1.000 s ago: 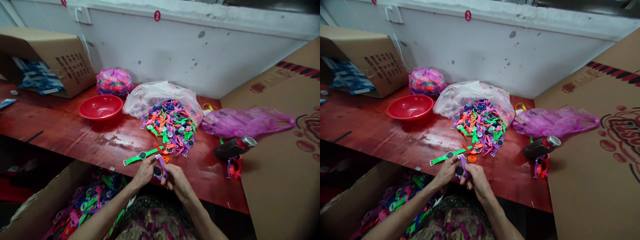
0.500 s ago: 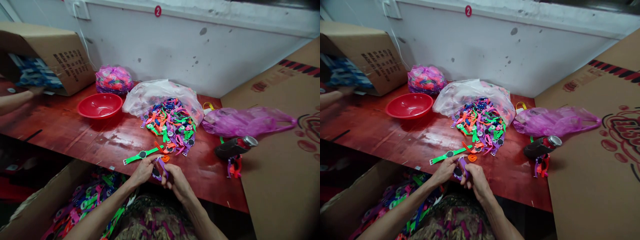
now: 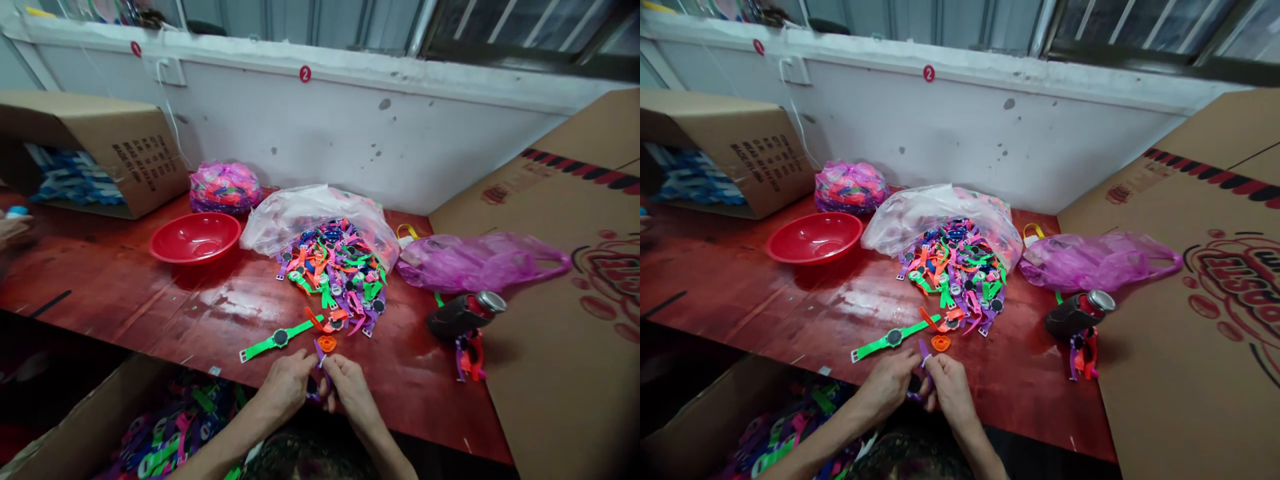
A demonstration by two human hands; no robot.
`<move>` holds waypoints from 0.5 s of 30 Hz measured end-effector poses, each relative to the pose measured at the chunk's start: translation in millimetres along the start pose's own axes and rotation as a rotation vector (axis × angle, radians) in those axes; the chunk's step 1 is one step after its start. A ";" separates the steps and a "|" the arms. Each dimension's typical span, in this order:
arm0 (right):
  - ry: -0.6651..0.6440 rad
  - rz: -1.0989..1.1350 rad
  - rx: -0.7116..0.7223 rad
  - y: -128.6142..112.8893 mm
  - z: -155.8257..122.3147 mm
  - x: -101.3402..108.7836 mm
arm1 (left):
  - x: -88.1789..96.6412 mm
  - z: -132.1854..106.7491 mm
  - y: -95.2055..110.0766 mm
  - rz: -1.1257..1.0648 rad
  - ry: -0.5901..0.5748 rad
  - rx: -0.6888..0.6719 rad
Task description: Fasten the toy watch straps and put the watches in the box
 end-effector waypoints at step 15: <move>0.041 -0.387 0.060 -4.3 -0.9 5.6 | -36.4 -16.1 -4.7 0.423 -0.258 0.125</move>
Point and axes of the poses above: each hand's wrist, its own z-axis towards the middle knuckle, its own x-axis out of the back of the hand, y = z × x, the point moved 10 cm from there along z, towards the middle knuckle, and after that the axes turned 11 degrees about -y, right-handed, at the moved point
